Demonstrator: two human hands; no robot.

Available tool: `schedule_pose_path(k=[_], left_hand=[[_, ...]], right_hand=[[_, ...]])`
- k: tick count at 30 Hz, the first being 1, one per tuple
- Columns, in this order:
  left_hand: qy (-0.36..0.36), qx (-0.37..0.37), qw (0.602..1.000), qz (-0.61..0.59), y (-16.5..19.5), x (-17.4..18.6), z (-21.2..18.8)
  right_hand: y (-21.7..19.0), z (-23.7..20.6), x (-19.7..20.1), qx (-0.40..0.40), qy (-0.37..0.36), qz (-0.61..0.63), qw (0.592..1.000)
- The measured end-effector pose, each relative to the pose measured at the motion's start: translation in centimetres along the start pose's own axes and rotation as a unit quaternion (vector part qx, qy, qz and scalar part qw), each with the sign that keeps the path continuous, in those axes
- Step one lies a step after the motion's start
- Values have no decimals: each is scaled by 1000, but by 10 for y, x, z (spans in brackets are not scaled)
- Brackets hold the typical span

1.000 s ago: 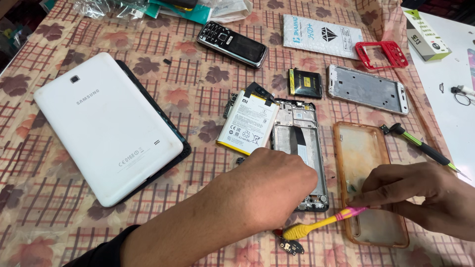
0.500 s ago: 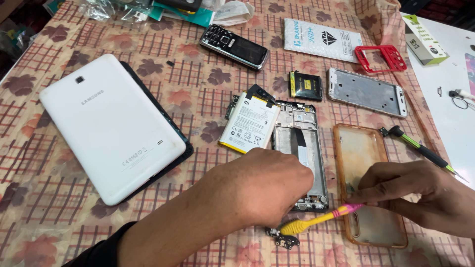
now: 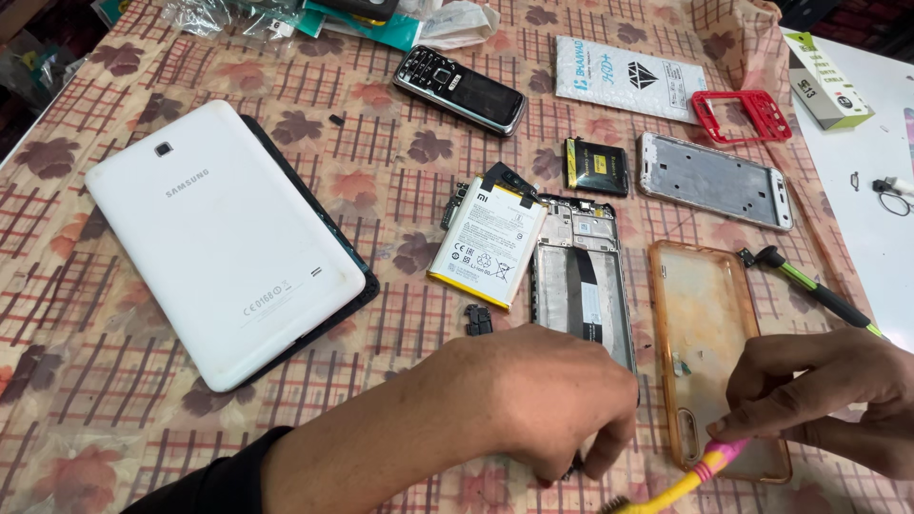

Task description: The person disassembles a smartphone using a screwdriver to remove screws and separate internal components. They then use a toothbrush to clean the interior of the phone's back cover and the exposed internal chassis.

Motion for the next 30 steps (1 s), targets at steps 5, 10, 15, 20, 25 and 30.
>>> schedule_pose_path(k=[5,10,15,20,25,30], left_hand=[[50,50,992,103,1,-1,0],[113,34,986,113,2,-1,1],[104,42,988,109,3,6,-4],[48,85,990,99,-3,13,-12],[69,90,987,113,-2,13,-13],[28,100,989,104,2,16,-13]], right_hand=[[5,1,0,-73,-3,-18,997],[9,2,-1,-87,-4,-36,996],[5,4,-1,-59,-2,-28,998],[-2,7,-1,-129,-12,-20,991],[-12,15,-6,-28,7,-32,999],[-14,18,-15,-118,-39,-49,991]])
Point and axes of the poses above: each hand's wrist, its own z-axis towards the middle knuckle, its own x-axis out of the back of the hand, y = z × x, the point moved 1 cm from there along z, towards the middle knuckle, and after that the axes turned 3 degrees about -x, right-handed, at the moved point
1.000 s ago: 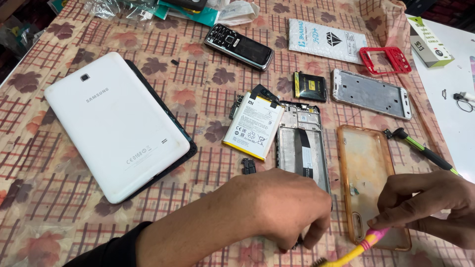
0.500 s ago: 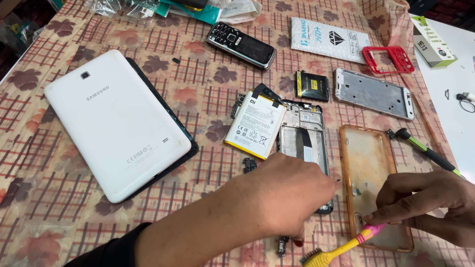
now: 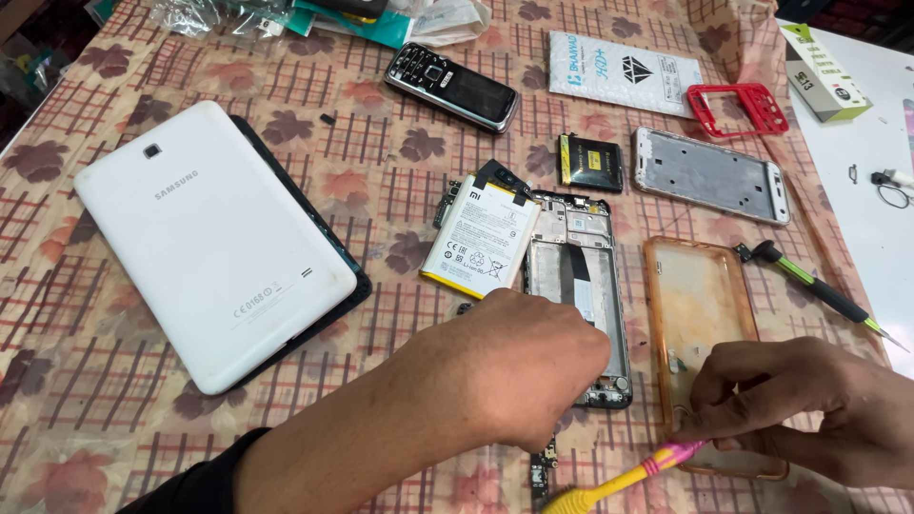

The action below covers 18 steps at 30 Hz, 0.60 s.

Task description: The person disassembles a smartphone using a screwdriver to remove screws and separate internal components. They then use a toothbrush to clean the interior of the phone's back cover and the exposed internal chassis.

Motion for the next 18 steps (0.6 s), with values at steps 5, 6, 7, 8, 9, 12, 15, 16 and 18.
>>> schedule_pose_path(k=[5,6,7,8,9,12,15,16,18], left_hand=[[-24,5,1000,-14,1,3,0],[-17,7,1000,-11,1,2,0],[-10,10,1000,-8,2,2,0],[0,10,1000,-12,2,2,0],[9,9,1000,-16,2,1,0],[18,12,1000,-5,3,-1,1],[14,20,1000,-2,4,-2,1],[11,23,1000,-5,4,-2,1],[32,17,999,0,4,-2,0]], right_hand=[[2,-2,1,2,19,11,1000],[3,-3,2,-9,27,7,1000],[4,-3,3,-19,35,2,999],[6,-4,4,-18,49,4,999],[7,-4,4,-11,48,4,999],[11,-5,5,-1,27,2,1000],[17,-5,6,-42,30,4,999],[18,-5,6,-37,34,1,999],[19,-5,6,22,40,-13,999]])
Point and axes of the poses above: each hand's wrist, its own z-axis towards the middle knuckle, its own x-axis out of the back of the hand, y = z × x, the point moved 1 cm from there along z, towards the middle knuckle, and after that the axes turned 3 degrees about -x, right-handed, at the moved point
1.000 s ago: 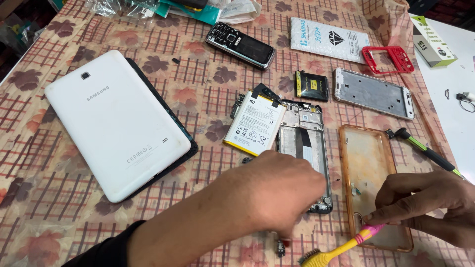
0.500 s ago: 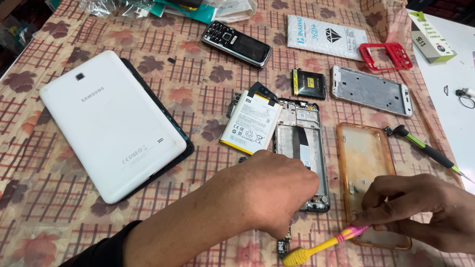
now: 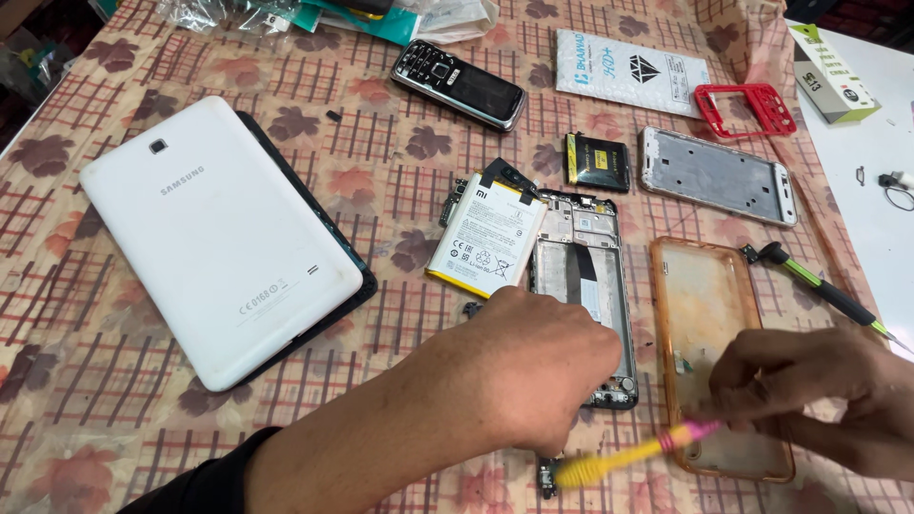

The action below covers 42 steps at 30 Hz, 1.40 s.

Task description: The person disassembles a smartphone using a screwdriver to remove screws and separate internal components. They then use a toothbrush to clean the interior of the phone's back cover and the exposed internal chassis.

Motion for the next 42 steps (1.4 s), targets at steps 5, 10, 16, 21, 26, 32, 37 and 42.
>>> schedule_pose_path(k=[5,10,16,21,26,32,37,42], left_hand=[[-18,4,1000,-10,0,-1,1],[7,-9,1000,-2,-1,-1,1],[-12,-5,1000,-6,-1,1,0],[-29,-3,1000,-3,-2,-2,2],[8,-19,999,-29,-4,-8,4],[6,-57,998,-40,-7,-13,4],[-7,-89,993,-78,-5,-10,3],[-30,-73,995,-64,-7,-6,1]], right_hand=[[2,-1,-3,-17,29,-7,999],[1,0,-5,-73,6,-16,997],[-6,0,-6,-55,2,-19,998],[-13,1,-6,-24,-12,11,1000],[-18,2,-6,-38,-25,11,999],[-16,-2,-5,-133,-67,-40,988],[-14,-5,-1,6,13,24,1000],[-9,-4,-1,-24,0,0,1000]])
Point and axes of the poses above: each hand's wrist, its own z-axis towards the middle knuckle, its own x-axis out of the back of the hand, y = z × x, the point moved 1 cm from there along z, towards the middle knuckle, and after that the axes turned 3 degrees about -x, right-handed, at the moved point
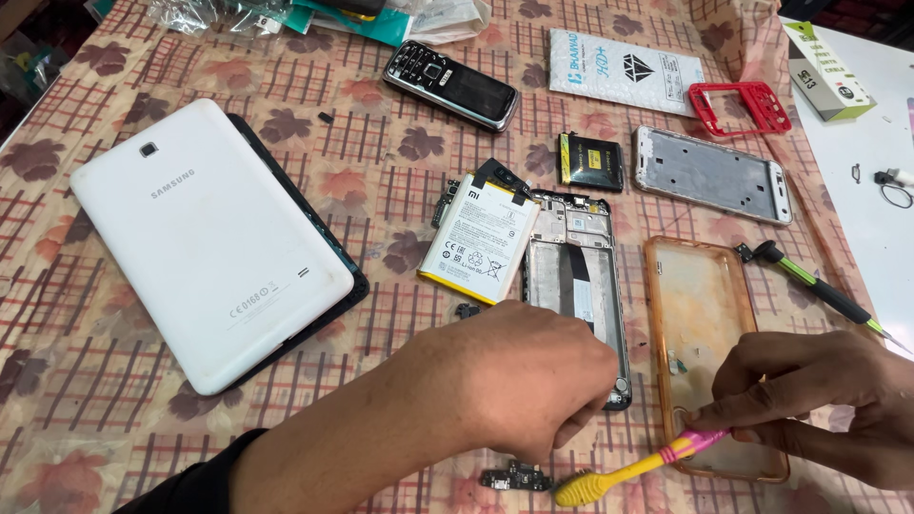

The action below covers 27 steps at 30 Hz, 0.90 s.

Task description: The person disassembles a smartphone using a screwdriver to remove screws and separate internal components. They then use a toothbrush to clean the interior of the phone's back cover and the exposed internal chassis.

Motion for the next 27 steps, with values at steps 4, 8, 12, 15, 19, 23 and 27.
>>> schedule_pose_path(k=[4,8,12,15,19,23,27], left_hand=[[-21,6,999,-32,-1,2,0],[-19,1,1000,-25,-2,-2,0],[-15,-3,1000,-21,-3,-3,1],[-21,4,1000,-15,-1,-1,-1],[-48,23,998,-18,4,6,-9],[-54,61,995,61,9,9,-12],[-43,90,992,78,11,6,-7]], right_hand=[[-2,-1,-2,20,24,28,999],[-5,1,-5,54,33,18,998],[-6,4,-11,39,16,14,999],[-7,5,-13,60,22,17,998],[-7,5,-12,66,20,18,997],[-6,-1,-6,-6,11,-11,1000],[-8,-1,-5,9,7,-3,1000]])
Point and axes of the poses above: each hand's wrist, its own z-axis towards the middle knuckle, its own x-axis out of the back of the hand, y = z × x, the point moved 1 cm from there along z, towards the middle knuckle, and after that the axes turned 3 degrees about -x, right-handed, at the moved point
